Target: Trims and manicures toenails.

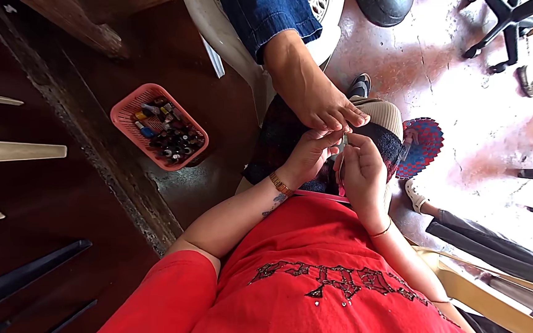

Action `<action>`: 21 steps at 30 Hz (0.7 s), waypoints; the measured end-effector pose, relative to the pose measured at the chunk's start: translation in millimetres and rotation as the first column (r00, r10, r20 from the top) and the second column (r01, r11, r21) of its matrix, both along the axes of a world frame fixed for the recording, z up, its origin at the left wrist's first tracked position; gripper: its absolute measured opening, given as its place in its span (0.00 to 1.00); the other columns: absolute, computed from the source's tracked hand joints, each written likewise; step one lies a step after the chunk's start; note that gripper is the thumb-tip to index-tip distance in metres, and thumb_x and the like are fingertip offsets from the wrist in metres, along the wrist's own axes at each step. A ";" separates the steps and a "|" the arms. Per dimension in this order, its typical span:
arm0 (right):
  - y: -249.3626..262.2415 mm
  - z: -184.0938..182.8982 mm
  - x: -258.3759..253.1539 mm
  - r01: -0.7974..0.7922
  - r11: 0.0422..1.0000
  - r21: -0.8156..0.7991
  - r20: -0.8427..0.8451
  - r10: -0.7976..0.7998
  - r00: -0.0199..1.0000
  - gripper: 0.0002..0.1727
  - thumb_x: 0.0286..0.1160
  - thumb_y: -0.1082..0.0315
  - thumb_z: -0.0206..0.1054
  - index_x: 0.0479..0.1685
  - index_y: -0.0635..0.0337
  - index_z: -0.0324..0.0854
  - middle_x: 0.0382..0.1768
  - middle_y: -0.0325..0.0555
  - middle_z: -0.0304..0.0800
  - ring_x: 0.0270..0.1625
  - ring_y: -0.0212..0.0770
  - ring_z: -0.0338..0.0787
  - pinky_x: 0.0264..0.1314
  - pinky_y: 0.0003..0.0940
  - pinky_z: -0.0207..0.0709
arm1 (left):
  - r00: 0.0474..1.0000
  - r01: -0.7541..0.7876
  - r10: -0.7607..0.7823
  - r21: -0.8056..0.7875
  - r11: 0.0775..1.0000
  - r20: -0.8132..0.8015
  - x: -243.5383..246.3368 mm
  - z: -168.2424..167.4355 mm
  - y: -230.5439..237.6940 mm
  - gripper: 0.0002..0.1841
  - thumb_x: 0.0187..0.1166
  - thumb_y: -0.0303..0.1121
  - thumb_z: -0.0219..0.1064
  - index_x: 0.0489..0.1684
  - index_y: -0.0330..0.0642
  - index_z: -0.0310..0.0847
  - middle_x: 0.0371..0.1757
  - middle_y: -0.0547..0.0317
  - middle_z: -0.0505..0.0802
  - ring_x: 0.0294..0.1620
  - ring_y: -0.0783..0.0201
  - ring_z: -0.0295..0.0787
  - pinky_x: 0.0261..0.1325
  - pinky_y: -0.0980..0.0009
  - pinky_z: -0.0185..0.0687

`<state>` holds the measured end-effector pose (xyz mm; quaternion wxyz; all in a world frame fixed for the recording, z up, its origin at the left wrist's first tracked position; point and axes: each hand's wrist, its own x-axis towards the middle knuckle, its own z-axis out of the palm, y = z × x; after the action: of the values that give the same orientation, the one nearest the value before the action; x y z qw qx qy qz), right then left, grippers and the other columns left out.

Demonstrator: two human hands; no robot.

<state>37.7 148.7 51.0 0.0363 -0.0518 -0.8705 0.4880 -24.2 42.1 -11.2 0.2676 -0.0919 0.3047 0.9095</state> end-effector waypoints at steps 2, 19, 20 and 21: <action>-1.3 0.3 -1.9 -0.007 1.000 0.021 -0.002 0.007 1.000 0.13 0.92 0.68 0.53 0.65 0.61 0.77 0.22 0.37 0.82 0.15 0.28 0.76 0.15 0.23 0.73 | 1.000 -0.003 0.003 0.004 1.000 -0.001 -0.4 -0.6 -0.4 0.09 0.85 0.22 0.59 0.43 0.44 0.85 0.45 0.63 0.91 0.48 0.70 0.87 0.56 0.70 0.83; 1.0 -2.7 2.4 -0.049 0.991 0.123 -0.084 0.060 0.995 0.15 0.91 0.70 0.54 0.68 0.65 0.77 0.23 0.37 0.82 0.18 0.26 0.78 0.19 0.21 0.75 | 1.000 0.000 0.000 -0.013 1.000 -0.015 1.1 -0.4 -0.9 0.08 0.85 0.23 0.60 0.45 0.44 0.85 0.46 0.63 0.91 0.48 0.70 0.87 0.55 0.71 0.83; 1.8 -3.1 2.8 -0.035 0.997 0.068 -0.067 0.039 0.997 0.15 0.91 0.70 0.54 0.68 0.64 0.78 0.23 0.36 0.82 0.17 0.26 0.77 0.18 0.21 0.74 | 1.000 0.004 -0.004 -0.013 1.000 -0.013 0.9 -0.1 -0.6 0.08 0.85 0.23 0.60 0.46 0.43 0.85 0.47 0.63 0.91 0.50 0.69 0.87 0.58 0.70 0.83; 2.0 -1.9 2.6 -0.018 1.000 0.019 -0.044 0.019 0.999 0.14 0.91 0.69 0.54 0.67 0.63 0.78 0.23 0.36 0.82 0.17 0.25 0.77 0.17 0.21 0.73 | 1.000 0.006 -0.006 -0.009 1.000 -0.015 0.7 -0.1 -0.1 0.07 0.85 0.23 0.60 0.46 0.43 0.85 0.47 0.63 0.91 0.50 0.69 0.87 0.59 0.69 0.83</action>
<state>40.3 150.7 49.1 0.0514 -0.0324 -0.8746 0.4811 -23.5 41.9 -11.2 0.2676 -0.0854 0.3108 0.9080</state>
